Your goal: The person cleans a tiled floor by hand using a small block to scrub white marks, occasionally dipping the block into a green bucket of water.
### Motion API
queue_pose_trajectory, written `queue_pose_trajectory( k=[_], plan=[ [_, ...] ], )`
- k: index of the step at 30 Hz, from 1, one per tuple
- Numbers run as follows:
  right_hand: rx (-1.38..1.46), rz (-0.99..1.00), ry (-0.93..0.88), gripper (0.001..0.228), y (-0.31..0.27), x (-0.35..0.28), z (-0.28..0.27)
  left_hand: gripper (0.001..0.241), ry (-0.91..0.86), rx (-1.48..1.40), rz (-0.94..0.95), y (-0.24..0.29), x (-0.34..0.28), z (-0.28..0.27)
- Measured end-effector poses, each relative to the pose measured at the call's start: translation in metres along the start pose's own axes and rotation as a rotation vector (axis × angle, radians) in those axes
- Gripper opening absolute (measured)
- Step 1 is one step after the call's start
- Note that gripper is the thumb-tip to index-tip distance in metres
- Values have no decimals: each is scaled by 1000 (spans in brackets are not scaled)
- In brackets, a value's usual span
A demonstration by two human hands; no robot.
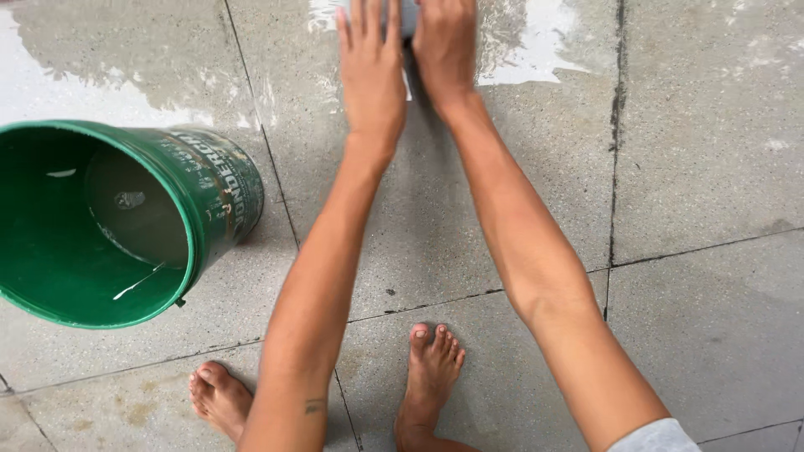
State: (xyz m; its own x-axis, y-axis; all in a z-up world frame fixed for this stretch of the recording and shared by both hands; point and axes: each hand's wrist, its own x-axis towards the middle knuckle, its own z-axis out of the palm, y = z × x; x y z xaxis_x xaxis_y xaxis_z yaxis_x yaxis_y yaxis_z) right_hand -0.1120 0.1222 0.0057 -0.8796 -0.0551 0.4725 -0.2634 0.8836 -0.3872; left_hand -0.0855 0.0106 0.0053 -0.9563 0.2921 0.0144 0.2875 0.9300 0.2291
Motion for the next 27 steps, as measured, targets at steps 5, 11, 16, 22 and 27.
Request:
queue_pose_trajectory(
  k=[5,11,16,22,27],
  plan=[
    [-97,33,17,18,6,-7,-21,60,-12,12,128,18,6,-3],
    [-89,121,110,8,-41,-29,-42,60,-119,51,209,3,-21,-23],
    [-116,119,50,14,-56,-54,-44,71,-178,105,211,-3,-50,-23],
    [-100,171,-214,19,-57,-41,-62,48,-293,264,341,-5,-18,-42],
    [-144,96,-315,47,-66,-33,-82,56,-758,469,256,11,25,-114]
  ],
)
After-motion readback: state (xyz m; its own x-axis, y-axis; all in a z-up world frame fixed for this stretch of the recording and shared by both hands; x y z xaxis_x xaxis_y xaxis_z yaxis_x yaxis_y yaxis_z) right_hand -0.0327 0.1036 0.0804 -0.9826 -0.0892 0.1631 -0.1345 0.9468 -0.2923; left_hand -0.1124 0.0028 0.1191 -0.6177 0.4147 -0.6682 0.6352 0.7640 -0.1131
